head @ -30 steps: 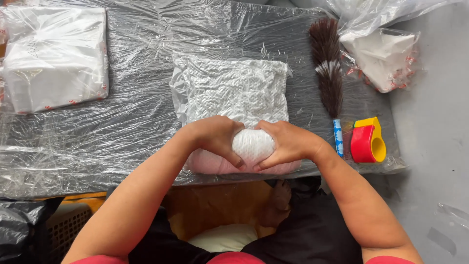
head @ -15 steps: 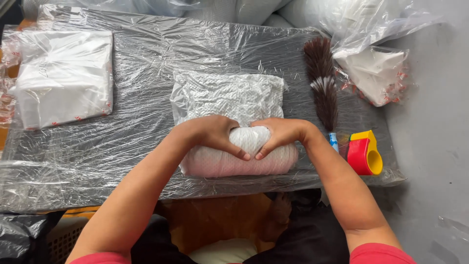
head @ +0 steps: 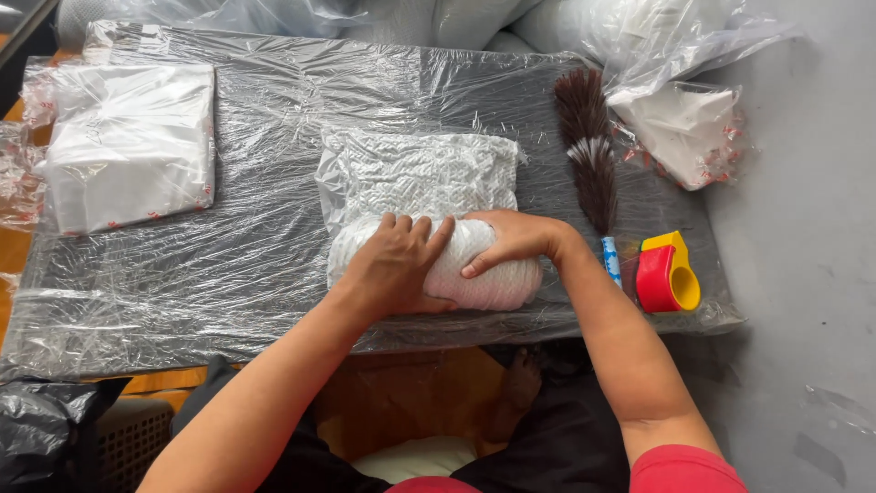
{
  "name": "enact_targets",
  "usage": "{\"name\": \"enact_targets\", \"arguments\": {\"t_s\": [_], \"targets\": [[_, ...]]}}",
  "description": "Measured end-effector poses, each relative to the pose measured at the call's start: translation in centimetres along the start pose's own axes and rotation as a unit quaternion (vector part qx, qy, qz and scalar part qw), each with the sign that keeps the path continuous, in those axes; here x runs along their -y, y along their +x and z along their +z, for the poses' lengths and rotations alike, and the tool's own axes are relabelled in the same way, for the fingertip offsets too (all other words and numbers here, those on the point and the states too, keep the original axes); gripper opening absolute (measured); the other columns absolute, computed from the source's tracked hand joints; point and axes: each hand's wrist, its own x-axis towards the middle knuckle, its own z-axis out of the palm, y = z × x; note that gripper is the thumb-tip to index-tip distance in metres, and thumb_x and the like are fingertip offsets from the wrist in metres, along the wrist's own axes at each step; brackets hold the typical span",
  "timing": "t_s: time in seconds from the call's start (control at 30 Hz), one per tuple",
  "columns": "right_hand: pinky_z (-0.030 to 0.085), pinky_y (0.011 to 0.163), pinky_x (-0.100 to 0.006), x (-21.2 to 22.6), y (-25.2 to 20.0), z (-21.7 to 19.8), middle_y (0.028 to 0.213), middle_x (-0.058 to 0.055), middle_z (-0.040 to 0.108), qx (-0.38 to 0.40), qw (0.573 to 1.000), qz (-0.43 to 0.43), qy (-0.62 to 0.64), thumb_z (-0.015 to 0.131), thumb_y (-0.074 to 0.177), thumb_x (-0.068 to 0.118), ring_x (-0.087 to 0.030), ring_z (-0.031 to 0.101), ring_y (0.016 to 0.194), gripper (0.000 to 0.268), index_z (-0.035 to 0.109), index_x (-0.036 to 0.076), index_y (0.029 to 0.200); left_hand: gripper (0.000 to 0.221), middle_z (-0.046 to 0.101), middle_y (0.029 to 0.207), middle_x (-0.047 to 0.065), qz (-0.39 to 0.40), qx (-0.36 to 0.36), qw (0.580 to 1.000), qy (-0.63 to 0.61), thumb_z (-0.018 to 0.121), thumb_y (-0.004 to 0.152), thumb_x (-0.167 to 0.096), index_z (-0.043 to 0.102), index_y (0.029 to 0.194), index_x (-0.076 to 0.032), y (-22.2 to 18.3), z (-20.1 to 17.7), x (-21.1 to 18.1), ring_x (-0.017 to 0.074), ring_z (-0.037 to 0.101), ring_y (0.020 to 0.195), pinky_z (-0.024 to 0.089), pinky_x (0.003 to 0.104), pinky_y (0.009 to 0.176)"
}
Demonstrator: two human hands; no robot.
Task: The person uses a vacuum cleaner to remove air from a plastic bag containing a white pillow, then seals the bag's opening by hand and applies tape using a dispenser.
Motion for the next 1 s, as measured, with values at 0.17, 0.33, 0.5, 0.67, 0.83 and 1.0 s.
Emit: {"name": "enact_targets", "arguments": {"t_s": [0.17, 0.33, 0.5, 0.67, 0.83, 1.0], "targets": [[0.036, 0.113, -0.057, 1.0, -3.9, 2.2, 0.142, -0.014, 0.053, -0.299, 0.911, -0.156, -0.236, 0.079, 0.069, 0.075, -0.039, 0.047, 0.136, 0.103, 0.048, 0.02, 0.151, 0.113, 0.07, 0.099, 0.018, -0.002, -0.007, 0.998, -0.061, 0.073, 0.065, -0.075, 0.048, 0.148, -0.004, 0.4, -0.8, 1.4, 0.0363, 0.071, 0.089, 0.051, 0.044, 0.083], [0.045, 0.105, -0.056, -0.7, -3.7, 7.1, 0.145, -0.02, 0.047, -0.362, 0.834, -0.147, -0.388, 0.074, 0.057, 0.088, -0.04, 0.051, 0.13, 0.138, 0.028, 0.014, 0.163, 0.111, 0.073, 0.097, 0.015, -0.001, -0.021, 0.998, -0.066, 0.072, 0.061, -0.079, 0.052, 0.145, -0.009, 1.2, -0.5, 1.9, 0.034, 0.073, 0.088, 0.056, 0.042, 0.08], [0.05, 0.097, -0.045, -0.5, -5.3, 7.7, 0.134, -0.018, 0.054, -0.419, 0.771, -0.208, -0.432, 0.069, 0.065, 0.088, -0.036, 0.06, 0.119, 0.128, 0.035, 0.011, 0.161, 0.107, 0.075, 0.094, 0.014, -0.008, -0.024, 0.998, -0.054, 0.072, 0.063, -0.076, 0.054, 0.145, -0.01, 0.1, -1.9, 0.3, 0.0324, 0.074, 0.086, 0.057, 0.04, 0.076], [0.054, 0.091, -0.044, 1.4, -9.2, 9.7, 0.122, -0.021, 0.059, -0.38, 0.812, -0.226, -0.381, 0.078, 0.064, 0.08, -0.036, 0.065, 0.11, 0.117, 0.047, -0.001, 0.142, 0.103, 0.076, 0.093, 0.015, 0.011, 0.041, 0.995, -0.094, 0.069, 0.063, -0.077, 0.055, 0.14, -0.01, -2.2, -3.6, -2.1, 0.0335, 0.075, 0.087, 0.059, 0.042, 0.075], [0.058, 0.084, -0.045, 1.1, -8.6, 8.9, 0.114, -0.017, 0.062, -0.335, 0.858, -0.209, -0.33, 0.083, 0.062, 0.075, -0.035, 0.069, 0.102, 0.11, 0.048, 0.003, 0.137, 0.101, 0.076, 0.095, 0.016, -0.008, 0.09, 0.986, -0.14, 0.069, 0.062, -0.08, 0.06, 0.135, -0.011, -1.6, -4.3, -1.5, 0.0353, 0.075, 0.092, 0.058, 0.044, 0.079], [0.058, 0.084, -0.049, 0.9, -6.9, 5.6, 0.112, -0.018, 0.065, -0.273, 0.914, -0.175, -0.244, 0.088, 0.062, 0.067, -0.04, 0.07, 0.102, 0.103, 0.051, 0.007, 0.137, 0.101, 0.076, 0.101, 0.017, -0.044, 0.146, 0.97, -0.191, 0.068, 0.059, -0.082, 0.062, 0.135, -0.015, 0.6, -6.0, 0.6, 0.0388, 0.073, 0.101, 0.057, 0.047, 0.086]]}}
